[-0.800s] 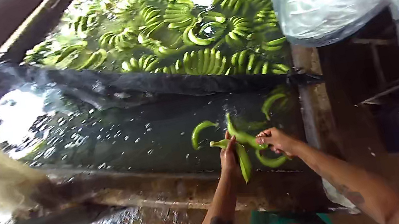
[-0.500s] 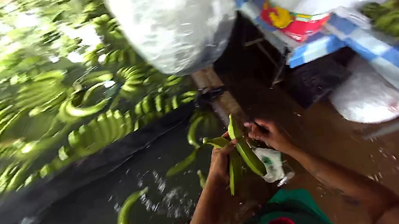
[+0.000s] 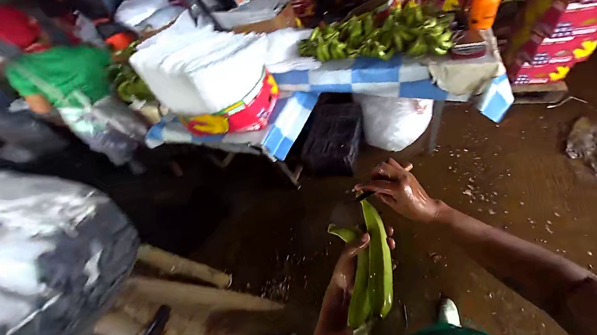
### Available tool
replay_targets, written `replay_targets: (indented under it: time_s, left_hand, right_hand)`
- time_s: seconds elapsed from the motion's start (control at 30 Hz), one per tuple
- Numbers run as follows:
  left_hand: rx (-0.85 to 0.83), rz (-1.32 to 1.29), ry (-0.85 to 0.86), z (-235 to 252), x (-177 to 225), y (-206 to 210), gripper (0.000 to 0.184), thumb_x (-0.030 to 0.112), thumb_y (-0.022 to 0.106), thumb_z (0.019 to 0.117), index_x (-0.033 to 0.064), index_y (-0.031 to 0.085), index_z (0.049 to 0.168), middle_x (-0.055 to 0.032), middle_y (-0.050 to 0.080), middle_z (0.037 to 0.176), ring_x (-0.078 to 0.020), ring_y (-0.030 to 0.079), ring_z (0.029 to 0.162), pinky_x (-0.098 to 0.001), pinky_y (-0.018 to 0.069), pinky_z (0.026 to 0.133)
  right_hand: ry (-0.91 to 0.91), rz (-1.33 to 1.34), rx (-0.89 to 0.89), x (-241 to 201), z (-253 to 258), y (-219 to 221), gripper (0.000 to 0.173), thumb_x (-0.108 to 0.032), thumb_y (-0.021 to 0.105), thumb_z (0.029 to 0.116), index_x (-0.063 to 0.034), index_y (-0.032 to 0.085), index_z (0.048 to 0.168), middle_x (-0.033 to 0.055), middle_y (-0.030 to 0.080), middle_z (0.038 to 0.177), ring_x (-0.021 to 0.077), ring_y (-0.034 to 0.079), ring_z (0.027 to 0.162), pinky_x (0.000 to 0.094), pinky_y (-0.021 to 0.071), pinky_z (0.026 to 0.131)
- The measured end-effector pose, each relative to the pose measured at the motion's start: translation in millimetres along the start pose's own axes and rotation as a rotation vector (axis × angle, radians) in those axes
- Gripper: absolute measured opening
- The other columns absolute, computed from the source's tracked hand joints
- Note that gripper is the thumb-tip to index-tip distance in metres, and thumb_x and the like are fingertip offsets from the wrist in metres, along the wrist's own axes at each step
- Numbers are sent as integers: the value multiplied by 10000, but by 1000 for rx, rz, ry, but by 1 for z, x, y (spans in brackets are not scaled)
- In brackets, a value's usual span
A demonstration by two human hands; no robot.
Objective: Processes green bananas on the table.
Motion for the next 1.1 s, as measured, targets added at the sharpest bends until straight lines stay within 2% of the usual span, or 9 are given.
replay_targets:
  time_s: [0.17, 0.37, 0.5, 0.57, 0.7, 0.83, 0.93, 1.03, 1.1]
  left_hand:
    - [-25, 117, -215, 133, -29, 10, 564, 404, 773, 886, 137, 586, 1346, -121, 695, 1216, -253, 722, 1012, -394, 626, 810]
    - [-18, 307, -337, 253, -43, 41, 591, 368, 831, 818, 137, 578, 1299, -135, 711, 1181, -280, 731, 989, -425, 628, 798]
    - [-75, 315, -460, 330, -37, 46, 579, 300, 833, 818, 118, 572, 1301, -162, 716, 1136, -309, 730, 962, -466, 620, 805]
    - [-132, 412, -497, 374, -31, 38, 590, 309, 794, 848, 93, 541, 1336, -168, 722, 1137, -305, 738, 972, -444, 627, 811]
    - [-2, 607, -532, 467, -21, 13, 512, 176, 608, 961, 64, 490, 1446, -162, 720, 1145, -253, 723, 999, -404, 606, 873]
    - [497, 721, -384, 571, 5, -51, 312, 142, 547, 1051, 31, 543, 1343, -86, 676, 951, -204, 680, 829, -403, 591, 724]
    - [708, 658, -318, 632, 48, -90, 233, 178, 565, 1039, 39, 571, 1226, -72, 591, 877, -205, 619, 740, -438, 571, 688]
    - [717, 647, -372, 676, 102, -86, 284, 246, 429, 1059, 57, 567, 1222, -86, 655, 921, -208, 660, 790, -395, 576, 715]
    - [633, 655, -325, 701, 138, -79, 270, 210, 421, 1078, 51, 525, 1270, -112, 680, 982, -244, 698, 858, -422, 605, 746]
  right_hand:
    - [188, -104, -16, 125, -48, -96, 217, -43, 683, 878, -155, 814, 1010, 92, 707, 965, 290, 653, 978, 470, 549, 874]
    - [379, 403, 31, 184, -56, -169, 250, -11, 614, 918, 31, 718, 1141, 140, 665, 1044, 142, 638, 918, 291, 551, 846]
    - [446, 824, -159, 256, -69, -206, 409, -265, 583, 955, -69, 685, 1299, 17, 653, 1091, 25, 577, 789, 210, 504, 661]
    - [443, 923, -208, 295, -73, -220, 406, -363, 641, 956, -91, 715, 1248, -24, 670, 1100, 3, 586, 814, 190, 506, 677]
    - [507, 755, -112, 374, -71, -241, 210, -251, 692, 960, -63, 739, 1041, -32, 730, 1008, -13, 637, 833, 188, 539, 741]
    - [681, 452, -16, 453, -66, -269, 179, -138, 813, 829, -9, 757, 940, 46, 669, 1022, 62, 627, 919, 239, 548, 847]
    - [896, 210, -114, 513, -65, -293, 195, -120, 809, 852, -2, 737, 989, 108, 670, 1096, 157, 650, 931, 328, 568, 838]
    - [1045, 58, -87, 564, -51, -315, 144, -114, 729, 940, 18, 687, 977, 107, 665, 807, 193, 633, 684, 398, 552, 656]
    - [1055, 25, 50, 595, -27, -327, 136, -98, 687, 964, 38, 673, 972, 116, 663, 761, 199, 624, 625, 411, 551, 600]
Point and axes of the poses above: each hand's wrist, its own z-axis towards the middle knuckle, its own y-axis out of the palm, x = y × z, the point moved 2 cm from there along z, towards the middle knuckle
